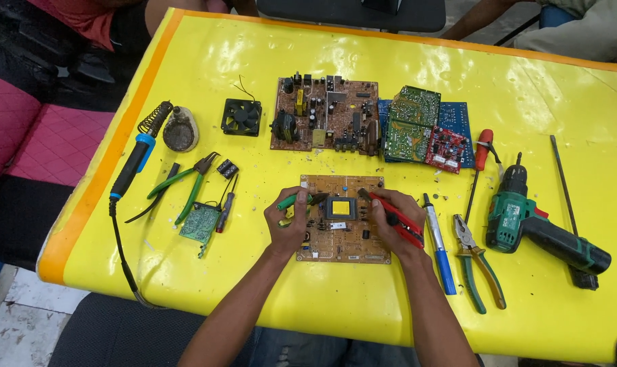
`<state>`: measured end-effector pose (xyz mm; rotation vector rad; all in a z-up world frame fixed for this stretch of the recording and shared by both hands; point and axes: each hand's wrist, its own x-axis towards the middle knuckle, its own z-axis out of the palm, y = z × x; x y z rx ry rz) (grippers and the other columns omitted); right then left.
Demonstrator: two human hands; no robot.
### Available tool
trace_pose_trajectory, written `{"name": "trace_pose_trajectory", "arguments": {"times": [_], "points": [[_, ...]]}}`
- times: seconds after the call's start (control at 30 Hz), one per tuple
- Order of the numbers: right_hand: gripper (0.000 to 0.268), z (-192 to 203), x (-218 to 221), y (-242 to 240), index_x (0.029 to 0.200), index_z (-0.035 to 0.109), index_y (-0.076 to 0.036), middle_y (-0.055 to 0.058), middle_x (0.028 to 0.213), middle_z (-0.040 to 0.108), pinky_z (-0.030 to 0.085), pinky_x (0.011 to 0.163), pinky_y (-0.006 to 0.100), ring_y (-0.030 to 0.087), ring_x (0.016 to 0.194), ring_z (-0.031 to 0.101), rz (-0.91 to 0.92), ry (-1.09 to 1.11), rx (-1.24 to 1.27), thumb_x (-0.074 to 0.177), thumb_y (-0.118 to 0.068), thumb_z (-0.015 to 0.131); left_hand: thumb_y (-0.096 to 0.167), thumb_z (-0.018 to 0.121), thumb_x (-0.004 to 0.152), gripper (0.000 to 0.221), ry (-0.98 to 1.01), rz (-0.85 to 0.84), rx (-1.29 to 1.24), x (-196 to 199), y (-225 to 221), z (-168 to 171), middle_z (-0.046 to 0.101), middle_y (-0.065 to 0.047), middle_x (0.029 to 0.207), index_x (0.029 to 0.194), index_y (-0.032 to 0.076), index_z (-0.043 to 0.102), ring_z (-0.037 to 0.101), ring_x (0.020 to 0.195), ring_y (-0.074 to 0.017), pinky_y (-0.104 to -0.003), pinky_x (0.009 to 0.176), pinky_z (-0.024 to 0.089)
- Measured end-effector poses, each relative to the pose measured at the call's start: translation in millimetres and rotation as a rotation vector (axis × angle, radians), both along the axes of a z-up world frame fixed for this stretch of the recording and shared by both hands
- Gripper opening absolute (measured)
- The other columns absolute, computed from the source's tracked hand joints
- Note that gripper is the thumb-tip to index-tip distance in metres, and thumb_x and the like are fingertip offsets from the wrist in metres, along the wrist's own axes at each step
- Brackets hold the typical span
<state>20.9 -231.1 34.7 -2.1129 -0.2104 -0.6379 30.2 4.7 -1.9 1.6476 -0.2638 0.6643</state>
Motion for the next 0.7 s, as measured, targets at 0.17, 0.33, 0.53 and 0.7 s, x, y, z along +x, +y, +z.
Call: {"name": "trace_pose_trajectory", "arguments": {"times": [0.17, 0.33, 0.53, 0.7], "points": [[0.012, -6.3, 2.9, -1.0, 0.101, 0.079, -0.011, 0.015, 0.083, 0.076, 0.058, 0.078, 0.049, 0.041, 0.085, 0.072, 0.031, 0.014, 0.003, 0.092, -0.015, 0.072, 0.017, 0.054, 0.113, 0.022, -0.008, 0.009, -0.033, -2.4, -0.1, 3.4, 0.078, -0.016, 0.092, 0.112, 0.01, 0.074, 0.078, 0.093, -0.0387, -0.053, 0.08, 0.066], [0.011, -8.9, 1.3, -1.1, 0.099, 0.08, -0.016, 0.008, 0.083, 0.077, 0.059, 0.081, 0.04, 0.031, 0.083, 0.073, 0.022, -0.022, -0.054, 0.09, -0.016, 0.074, 0.019, 0.056, 0.112, 0.022, -0.003, 0.004, -0.028, -1.6, -0.2, 2.4, 0.079, -0.016, 0.092, 0.11, 0.009, 0.075, 0.079, 0.092, -0.0377, -0.052, 0.08, 0.066], [0.01, -14.1, 1.1, -9.8, 0.094, 0.079, -0.014, 0.009, 0.073, 0.072, 0.057, 0.076, 0.041, 0.032, 0.076, 0.071, 0.033, -0.027, -0.018, 0.088, -0.014, 0.072, 0.016, 0.054, 0.113, 0.022, -0.052, 0.038, -0.029, -3.2, 4.0, -1.4, 0.078, -0.013, 0.087, 0.109, 0.011, 0.075, 0.079, 0.087, -0.0351, -0.051, 0.078, 0.067], [0.01, -9.8, 2.2, -6.5, 0.09, 0.078, -0.012, 0.012, 0.068, 0.07, 0.057, 0.069, 0.044, 0.035, 0.072, 0.07, 0.075, -0.025, 0.038, 0.085, -0.012, 0.069, 0.014, 0.053, 0.114, 0.024, -0.067, 0.042, -0.075, -2.4, 3.5, 1.5, 0.078, -0.012, 0.087, 0.107, 0.011, 0.076, 0.08, 0.088, -0.032, -0.049, 0.078, 0.067]]}}
